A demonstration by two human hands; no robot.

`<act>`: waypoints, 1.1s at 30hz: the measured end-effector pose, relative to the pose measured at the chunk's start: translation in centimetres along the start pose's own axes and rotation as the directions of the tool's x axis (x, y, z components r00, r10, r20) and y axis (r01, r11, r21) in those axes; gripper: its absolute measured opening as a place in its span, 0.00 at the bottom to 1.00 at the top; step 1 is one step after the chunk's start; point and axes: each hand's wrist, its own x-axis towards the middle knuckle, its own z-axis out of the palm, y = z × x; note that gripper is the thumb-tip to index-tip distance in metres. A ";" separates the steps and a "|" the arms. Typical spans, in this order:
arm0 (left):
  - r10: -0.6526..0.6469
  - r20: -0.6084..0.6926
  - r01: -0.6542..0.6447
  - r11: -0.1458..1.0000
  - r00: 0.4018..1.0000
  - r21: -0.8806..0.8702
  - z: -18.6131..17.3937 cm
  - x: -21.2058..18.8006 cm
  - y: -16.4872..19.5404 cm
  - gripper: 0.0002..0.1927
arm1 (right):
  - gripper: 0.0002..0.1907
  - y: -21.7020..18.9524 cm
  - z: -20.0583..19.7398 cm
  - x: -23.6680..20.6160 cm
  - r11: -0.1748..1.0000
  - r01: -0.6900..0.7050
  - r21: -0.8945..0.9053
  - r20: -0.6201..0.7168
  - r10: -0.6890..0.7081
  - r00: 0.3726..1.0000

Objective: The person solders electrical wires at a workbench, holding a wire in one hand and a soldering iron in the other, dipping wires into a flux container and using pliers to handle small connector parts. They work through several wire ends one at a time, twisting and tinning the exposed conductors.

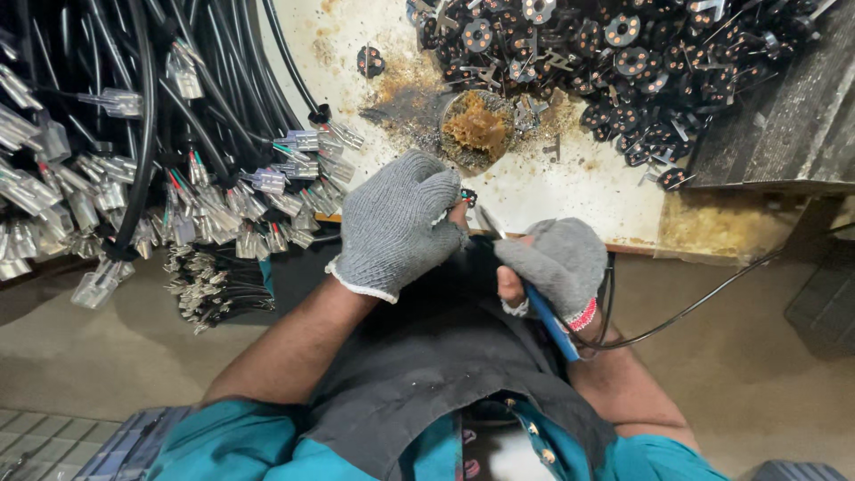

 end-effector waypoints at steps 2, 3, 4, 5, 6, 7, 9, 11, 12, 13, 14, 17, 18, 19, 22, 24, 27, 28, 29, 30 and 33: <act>0.003 0.000 -0.003 1.000 1.000 -0.007 0.1 0.1 -0.1 0.07 | 0.08 -1.0 -0.1 0.2 0.988 -0.157 -0.012 -0.065 0.156 0.986; 0.003 -0.004 -0.003 1.000 1.000 0.002 0.1 0.1 -0.1 0.07 | 0.10 -1.4 0.0 0.2 0.973 -0.227 0.029 -0.113 0.229 0.967; 0.007 -0.007 -0.007 1.000 1.000 0.010 0.1 0.1 -0.1 0.07 | 0.13 -1.8 0.2 0.2 0.953 -0.296 0.073 -0.160 0.304 0.939; 0.011 -0.008 -0.011 1.000 1.000 0.016 0.1 0.1 0.0 0.06 | 0.16 -2.0 0.3 0.2 0.925 -0.360 0.119 -0.206 0.377 0.903; 0.001 -0.011 -0.001 1.000 1.000 0.024 0.1 0.1 0.0 0.07 | 0.17 -1.9 0.3 0.2 0.898 -0.356 0.259 -0.255 0.419 0.872; -0.005 -0.013 0.006 1.000 1.000 0.031 0.1 0.1 0.1 0.07 | 0.18 -1.7 0.4 0.2 0.856 -0.336 0.393 -0.298 0.464 0.834; 0.002 -0.026 -0.001 1.000 1.000 0.024 -0.1 0.1 0.2 0.07 | 0.21 -0.8 0.5 0.2 0.734 -0.246 0.633 -0.359 0.560 0.747; 0.019 -0.048 -0.019 1.000 0.999 -0.005 -0.3 0.1 0.3 0.08 | 0.25 0.6 0.3 0.3 0.563 -0.102 0.820 -0.371 0.659 0.655; 0.015 -0.047 -0.016 1.000 0.999 -0.011 -0.4 0.1 0.3 0.08 | 0.21 1.2 0.1 0.3 0.774 -0.247 0.583 -0.475 0.572 0.669; 0.012 -0.049 -0.013 1.000 0.999 -0.015 -0.4 0.1 0.3 0.08 | 0.19 1.8 -0.3 0.5 0.890 -0.362 0.278 -0.542 0.456 0.706; 0.014 -0.054 -0.015 1.000 0.998 -0.019 -0.4 0.1 0.3 0.08 | 0.17 2.4 -0.7 0.7 0.899 -0.433 -0.062 -0.567 0.326 0.757; 0.035 -0.075 -0.035 0.999 0.997 -0.005 -0.4 0.0 0.3 0.08 | 0.24 3.0 -1.6 1.5 0.865 -0.427 -0.263 -0.531 0.240 0.812; 0.031 -0.069 -0.032 0.999 0.997 -0.006 -0.3 -0.1 0.3 0.08 | 0.23 3.1 -1.8 1.8 0.860 -0.383 -0.337 -0.509 0.176 0.843; 0.031 -0.066 -0.032 0.999 0.997 -0.005 -0.3 -0.1 0.3 0.08 | 0.22 3.3 -1.9 2.3 0.849 -0.334 -0.410 -0.483 0.108 0.869; 0.028 -0.082 -0.028 1.000 0.996 0.004 -0.2 -0.1 0.3 0.08 | 0.22 3.9 -1.4 3.4 0.857 -0.386 -0.343 -0.526 0.165 0.834; 0.029 -0.089 -0.029 1.000 0.996 0.006 -0.2 -0.1 0.3 0.08 | 0.22 3.9 -1.1 3.5 0.836 -0.422 -0.352 -0.553 0.177 0.814; 0.043 -0.091 -0.043 0.999 0.995 -0.002 -0.2 -0.1 0.3 0.07 | 0.20 2.8 -0.4 2.8 0.827 -0.414 -0.380 -0.556 0.153 0.817; 0.044 -0.094 -0.045 0.999 0.995 -0.005 -0.2 0.0 0.3 0.07 | 0.19 2.0 -0.1 2.5 0.873 -0.425 -0.239 -0.553 0.237 0.798; 0.044 -0.094 -0.045 0.999 0.995 -0.009 -0.2 -0.1 0.3 0.07 | 0.19 1.3 0.1 2.4 0.896 -0.434 -0.091 -0.534 0.323 0.781; 0.041 -0.090 -0.041 0.999 0.995 -0.004 -0.2 -0.1 0.3 0.07 | 0.19 0.7 0.3 2.4 0.912 -0.371 -0.176 -0.526 0.231 0.818; 0.034 -0.087 -0.033 0.999 0.996 0.010 -0.1 -0.1 0.3 0.07 | 0.14 -1.1 -0.1 2.8 0.913 -0.310 -0.265 -0.471 0.158 0.868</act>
